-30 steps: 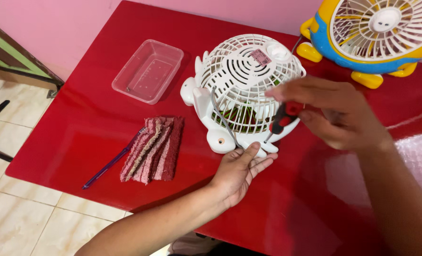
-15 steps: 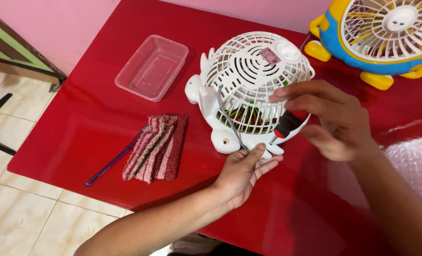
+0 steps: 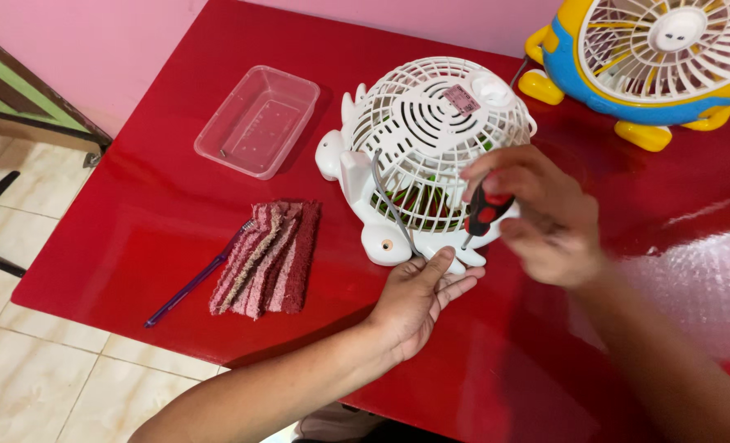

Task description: The person uses a screwdriver to tighten screws on the back of a white turtle-shaped fan, then flips it to show the front. They move a yellow owl-shaped fan aside and begin tightening screws on its back as well.

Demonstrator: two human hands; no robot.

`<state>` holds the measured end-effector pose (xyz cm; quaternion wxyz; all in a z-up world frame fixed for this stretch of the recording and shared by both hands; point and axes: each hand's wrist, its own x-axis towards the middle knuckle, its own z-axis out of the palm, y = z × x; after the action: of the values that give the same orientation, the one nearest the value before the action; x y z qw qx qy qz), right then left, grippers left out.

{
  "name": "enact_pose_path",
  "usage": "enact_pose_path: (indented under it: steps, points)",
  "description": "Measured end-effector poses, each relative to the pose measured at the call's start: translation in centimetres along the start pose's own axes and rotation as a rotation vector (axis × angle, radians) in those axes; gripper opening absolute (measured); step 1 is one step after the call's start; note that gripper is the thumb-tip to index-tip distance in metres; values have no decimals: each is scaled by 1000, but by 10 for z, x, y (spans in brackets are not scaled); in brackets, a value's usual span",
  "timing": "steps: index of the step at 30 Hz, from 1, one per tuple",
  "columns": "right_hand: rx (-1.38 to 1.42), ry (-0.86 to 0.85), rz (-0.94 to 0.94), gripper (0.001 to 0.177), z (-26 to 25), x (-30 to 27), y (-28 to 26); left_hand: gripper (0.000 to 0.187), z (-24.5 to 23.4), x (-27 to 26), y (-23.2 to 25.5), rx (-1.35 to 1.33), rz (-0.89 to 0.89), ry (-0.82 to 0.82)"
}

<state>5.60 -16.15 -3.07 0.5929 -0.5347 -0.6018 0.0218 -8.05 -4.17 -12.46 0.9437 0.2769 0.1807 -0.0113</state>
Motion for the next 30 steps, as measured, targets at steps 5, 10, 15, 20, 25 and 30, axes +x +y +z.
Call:
enact_pose_path:
  steps: [5,10,15,20,25,30]
  points:
    - [46,-167,245,31,-35,8,-15,30,-1,0,-1,-7,-4,3]
    - [-141,-23,101,44,-25,-2,-2,30,-2,1,-2,0,-9,18]
    - [-91,1,-12,42,-14,2,-7,30,0,0,-1,18,-1,-4]
    - [-50,-106,270,36,-30,8,-20,30,1,-2,0,23,0,4]
    - [-184,-50,70,49,-15,0,-10,29,0,-2,0,37,-5,14]
    - [-356,-9,-70,55,-2,1,-11,30,0,0,-3,38,18,-3]
